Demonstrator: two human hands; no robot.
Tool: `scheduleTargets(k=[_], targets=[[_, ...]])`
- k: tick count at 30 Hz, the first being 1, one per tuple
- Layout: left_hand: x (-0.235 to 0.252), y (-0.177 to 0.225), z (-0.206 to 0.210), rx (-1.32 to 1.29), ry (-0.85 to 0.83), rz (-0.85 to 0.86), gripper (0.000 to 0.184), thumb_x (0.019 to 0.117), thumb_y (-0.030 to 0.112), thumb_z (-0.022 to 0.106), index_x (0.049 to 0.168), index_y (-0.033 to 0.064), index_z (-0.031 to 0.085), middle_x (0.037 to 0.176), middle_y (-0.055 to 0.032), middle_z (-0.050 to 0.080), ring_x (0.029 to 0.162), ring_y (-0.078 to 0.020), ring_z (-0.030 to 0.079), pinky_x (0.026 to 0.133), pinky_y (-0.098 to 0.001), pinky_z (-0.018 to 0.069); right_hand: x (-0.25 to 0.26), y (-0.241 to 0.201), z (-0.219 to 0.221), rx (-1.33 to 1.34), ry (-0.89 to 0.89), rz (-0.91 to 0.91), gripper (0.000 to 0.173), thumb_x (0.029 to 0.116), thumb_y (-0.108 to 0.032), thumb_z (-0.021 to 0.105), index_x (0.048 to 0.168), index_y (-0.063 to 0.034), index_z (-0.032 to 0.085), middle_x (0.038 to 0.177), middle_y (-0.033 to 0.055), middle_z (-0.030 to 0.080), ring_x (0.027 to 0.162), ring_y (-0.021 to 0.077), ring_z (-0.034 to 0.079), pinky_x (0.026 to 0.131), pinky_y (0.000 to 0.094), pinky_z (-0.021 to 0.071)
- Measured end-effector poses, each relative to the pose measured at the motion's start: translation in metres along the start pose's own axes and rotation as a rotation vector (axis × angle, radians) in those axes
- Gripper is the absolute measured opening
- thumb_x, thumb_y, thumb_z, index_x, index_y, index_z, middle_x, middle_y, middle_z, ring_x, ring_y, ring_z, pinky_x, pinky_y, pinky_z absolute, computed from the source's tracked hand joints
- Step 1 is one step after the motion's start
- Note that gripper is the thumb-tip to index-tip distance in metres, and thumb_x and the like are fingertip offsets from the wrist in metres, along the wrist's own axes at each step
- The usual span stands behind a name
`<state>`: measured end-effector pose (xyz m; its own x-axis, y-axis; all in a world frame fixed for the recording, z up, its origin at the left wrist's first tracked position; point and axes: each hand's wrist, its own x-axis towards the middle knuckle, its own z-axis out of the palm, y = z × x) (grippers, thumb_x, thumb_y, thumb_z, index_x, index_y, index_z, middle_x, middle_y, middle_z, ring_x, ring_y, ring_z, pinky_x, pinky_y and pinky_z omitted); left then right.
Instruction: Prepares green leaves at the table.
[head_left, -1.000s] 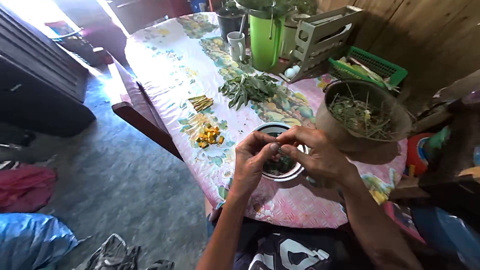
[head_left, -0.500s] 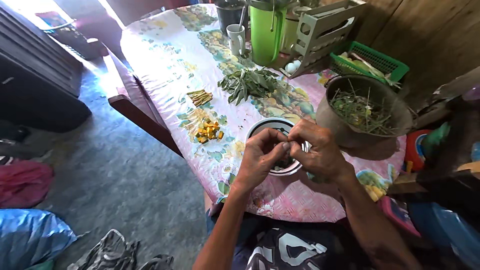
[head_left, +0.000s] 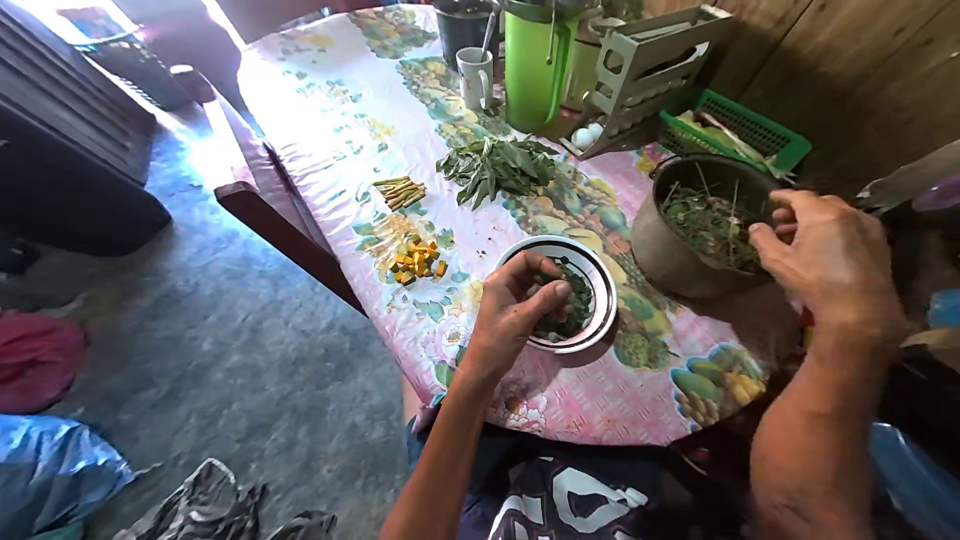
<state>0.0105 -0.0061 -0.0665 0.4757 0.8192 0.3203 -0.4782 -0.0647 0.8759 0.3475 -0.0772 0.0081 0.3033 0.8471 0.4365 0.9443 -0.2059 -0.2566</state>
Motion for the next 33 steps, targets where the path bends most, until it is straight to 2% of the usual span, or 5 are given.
scheduleTargets(k=[2, 6, 8, 22, 33], targets=[[0.001, 0.0, 0.002, -0.016, 0.023, -0.034, 0.012, 0.0957, 0.005, 0.067, 0.107, 0.0039, 0.062, 0.086, -0.0115, 0.066, 0.07, -0.0184, 0.068, 0.07, -0.0353, 0.0628, -0.01, -0.024, 0.0, 0.043, 0.04, -0.085, 0.051, 0.1014, -0.032, 0.059, 0.142, -0.0017, 0.054, 0.128, 0.0275, 0.061, 0.11, 0.0472, 0.063, 0.09, 0.0679, 0.0497], [0.003, 0.002, 0.007, -0.067, 0.034, -0.091, 0.011, 0.0964, 0.007, 0.067, 0.106, 0.0052, 0.062, 0.089, -0.0107, 0.067, 0.073, -0.0176, 0.068, 0.073, -0.0351, 0.0622, -0.025, -0.095, 0.034, 0.49, -0.11, -0.614, 0.044, 0.0943, -0.031, 0.069, 0.13, -0.0064, 0.066, 0.119, 0.007, 0.068, 0.104, 0.0157, 0.067, 0.089, 0.0359, 0.0589], [0.003, 0.004, 0.008, -0.081, 0.058, -0.112, 0.011, 0.0955, 0.007, 0.068, 0.105, 0.0055, 0.063, 0.09, -0.0103, 0.067, 0.075, -0.016, 0.068, 0.074, -0.0339, 0.0612, -0.024, -0.12, 0.054, 0.704, -0.211, -0.761, 0.039, 0.0909, -0.02, 0.073, 0.127, -0.0058, 0.069, 0.118, 0.0038, 0.069, 0.105, 0.0105, 0.066, 0.09, 0.0287, 0.0583], [-0.001, 0.002, 0.007, -0.112, 0.257, -0.095, 0.019, 0.1049, 0.014, 0.057, 0.114, 0.0032, 0.069, 0.096, -0.0112, 0.07, 0.079, -0.0152, 0.069, 0.076, -0.0312, 0.0613, -0.006, -0.139, 0.101, 0.836, -0.044, -0.796, 0.017, 0.0904, -0.002, 0.07, 0.107, 0.0015, 0.074, 0.104, 0.0085, 0.071, 0.095, 0.0116, 0.069, 0.088, 0.0267, 0.0592], [-0.002, -0.009, 0.007, 0.169, 0.279, 0.036, 0.009, 0.1029, 0.006, 0.058, 0.109, 0.0022, 0.064, 0.092, -0.0108, 0.067, 0.073, -0.0166, 0.068, 0.068, -0.0314, 0.0618, -0.015, -0.136, 0.112, 1.149, -0.261, -0.597, 0.017, 0.088, 0.005, 0.068, 0.105, 0.0018, 0.068, 0.099, 0.0063, 0.07, 0.078, 0.0098, 0.068, 0.071, 0.0248, 0.0615]])
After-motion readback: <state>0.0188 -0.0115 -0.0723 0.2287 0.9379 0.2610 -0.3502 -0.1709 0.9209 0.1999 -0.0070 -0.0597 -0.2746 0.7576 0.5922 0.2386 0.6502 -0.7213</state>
